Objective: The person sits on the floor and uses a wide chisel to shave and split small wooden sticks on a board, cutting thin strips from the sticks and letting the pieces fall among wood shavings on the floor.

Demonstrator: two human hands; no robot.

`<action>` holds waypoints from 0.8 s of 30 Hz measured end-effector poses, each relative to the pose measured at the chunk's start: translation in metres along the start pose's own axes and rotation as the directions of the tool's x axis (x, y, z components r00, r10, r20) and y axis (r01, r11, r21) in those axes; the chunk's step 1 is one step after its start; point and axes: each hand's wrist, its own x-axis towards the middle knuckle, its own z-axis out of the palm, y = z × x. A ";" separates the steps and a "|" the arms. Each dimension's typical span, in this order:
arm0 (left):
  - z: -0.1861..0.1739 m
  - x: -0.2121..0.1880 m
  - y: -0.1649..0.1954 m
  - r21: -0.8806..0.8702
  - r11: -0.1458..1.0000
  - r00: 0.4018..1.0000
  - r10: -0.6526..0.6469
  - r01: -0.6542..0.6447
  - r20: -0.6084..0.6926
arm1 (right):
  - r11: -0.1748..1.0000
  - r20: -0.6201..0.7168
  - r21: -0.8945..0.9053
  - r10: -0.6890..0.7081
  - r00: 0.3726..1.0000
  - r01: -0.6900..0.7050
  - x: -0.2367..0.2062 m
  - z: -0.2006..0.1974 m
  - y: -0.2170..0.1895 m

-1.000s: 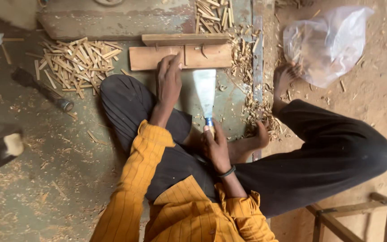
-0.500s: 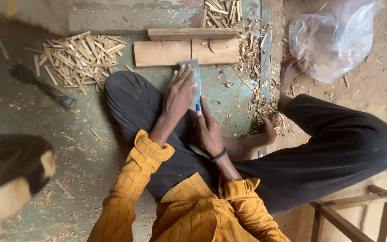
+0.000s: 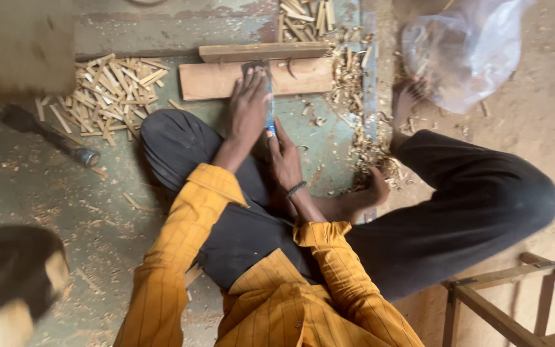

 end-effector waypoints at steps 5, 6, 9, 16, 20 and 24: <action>-0.036 -0.017 0.026 -0.297 0.951 0.972 0.018 -0.089 -0.232 | 0.682 0.212 0.570 0.416 0.885 -0.457 -0.049 -0.014 -0.029; -0.040 -0.017 0.029 -0.376 0.921 0.953 -0.023 -0.097 -0.302 | 0.555 0.267 0.652 0.468 0.842 -0.516 -0.059 -0.021 -0.041; -0.036 -0.012 0.026 -0.497 0.850 0.931 -0.308 0.176 -0.198 | 0.520 0.292 0.704 0.410 0.864 -0.484 -0.073 -0.058 -0.077; 0.016 0.016 0.006 -0.010 0.999 0.959 0.045 -0.049 -0.279 | 0.587 0.141 0.803 -0.014 0.990 -0.106 -0.088 -0.189 -0.131; 0.023 0.011 0.004 0.220 0.972 0.980 0.118 -0.081 -0.161 | 0.906 0.078 0.406 0.092 0.993 -0.116 -0.107 -0.252 -0.154; 0.013 -0.008 -0.001 0.204 0.960 0.968 0.217 -0.189 -0.125 | 0.908 0.080 0.335 0.238 0.968 -0.251 -0.117 -0.276 -0.158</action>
